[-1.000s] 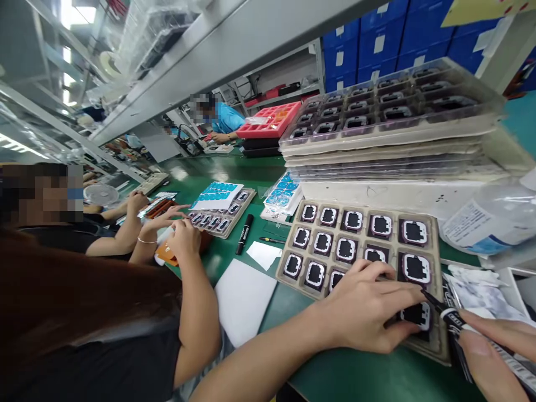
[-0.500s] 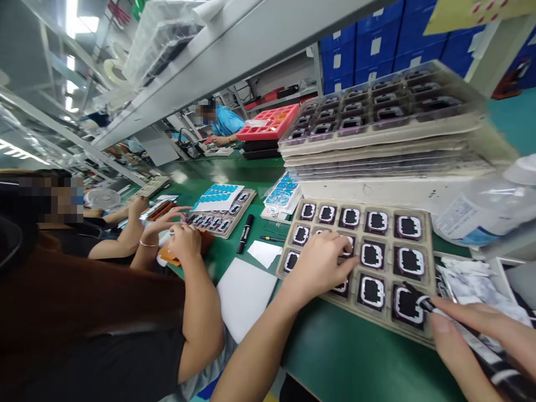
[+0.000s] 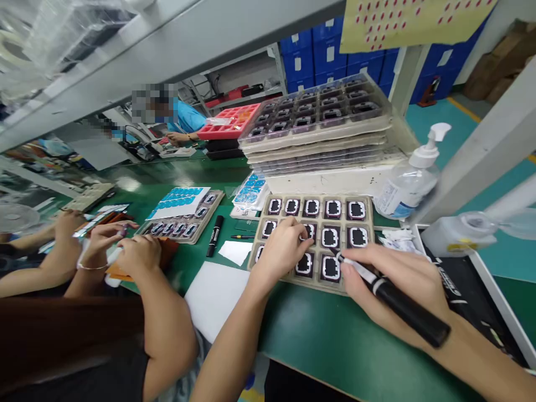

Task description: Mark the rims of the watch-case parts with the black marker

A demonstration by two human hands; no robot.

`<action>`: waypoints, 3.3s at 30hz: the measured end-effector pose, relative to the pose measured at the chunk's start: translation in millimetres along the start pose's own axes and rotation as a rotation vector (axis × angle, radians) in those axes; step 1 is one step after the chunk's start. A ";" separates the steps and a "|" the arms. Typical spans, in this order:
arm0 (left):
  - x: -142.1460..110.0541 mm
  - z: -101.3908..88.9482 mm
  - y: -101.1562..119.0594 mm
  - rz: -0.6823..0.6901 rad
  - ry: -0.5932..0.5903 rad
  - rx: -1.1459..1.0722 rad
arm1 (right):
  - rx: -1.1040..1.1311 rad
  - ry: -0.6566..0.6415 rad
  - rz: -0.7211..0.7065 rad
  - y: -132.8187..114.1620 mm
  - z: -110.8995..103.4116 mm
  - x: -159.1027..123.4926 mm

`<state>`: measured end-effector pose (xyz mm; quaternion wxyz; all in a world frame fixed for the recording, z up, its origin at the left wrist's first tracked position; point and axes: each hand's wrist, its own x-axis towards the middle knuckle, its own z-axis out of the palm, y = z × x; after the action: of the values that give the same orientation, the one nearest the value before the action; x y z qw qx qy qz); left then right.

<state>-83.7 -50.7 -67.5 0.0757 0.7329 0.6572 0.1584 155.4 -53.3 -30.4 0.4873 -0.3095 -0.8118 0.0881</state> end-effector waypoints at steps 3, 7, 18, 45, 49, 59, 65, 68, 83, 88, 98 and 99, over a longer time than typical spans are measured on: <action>-1.3 0.0 0.5 0.081 -0.035 -0.053 | 0.077 -0.028 0.068 -0.3 7.3 14.8; -4.3 -4.3 5.0 0.111 -0.027 -0.198 | 0.338 0.035 0.348 12.0 28.0 21.0; -6.7 -2.4 25.8 0.049 0.117 -0.993 | 0.579 0.169 0.560 11.7 14.2 9.8; -16.7 23.4 46.3 0.192 0.441 -0.851 | 0.331 0.106 0.191 8.8 26.4 -13.6; -17.2 23.4 46.8 0.208 0.456 -0.817 | 0.313 0.104 0.183 8.8 26.8 -13.5; -17.2 23.6 46.9 0.233 0.476 -0.775 | 0.325 0.095 0.203 8.2 27.3 -14.4; -17.3 24.3 46.5 0.240 0.486 -0.770 | 0.311 0.099 0.203 7.2 26.3 -13.8; -17.0 25.5 45.9 0.241 0.488 -0.762 | 0.307 0.089 0.203 7.5 25.8 -14.1; -15.9 25.4 46.7 0.239 0.487 -0.734 | 0.298 0.072 0.204 7.4 24.8 -13.2; -15.6 25.8 47.1 0.230 0.469 -0.744 | 0.244 0.105 0.189 6.4 23.7 -12.5; -1.2 5.5 18.3 0.005 0.288 -0.771 | 0.183 0.152 0.245 13.2 22.5 -15.5; -0.1 1.3 12.5 -0.008 0.281 -0.702 | 0.194 0.159 0.254 13.6 22.5 -15.4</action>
<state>-71.5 -52.2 -64.8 0.2321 0.6309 0.5697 0.4729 147.2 -48.0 -59.2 0.5627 -0.3671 -0.7125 0.2023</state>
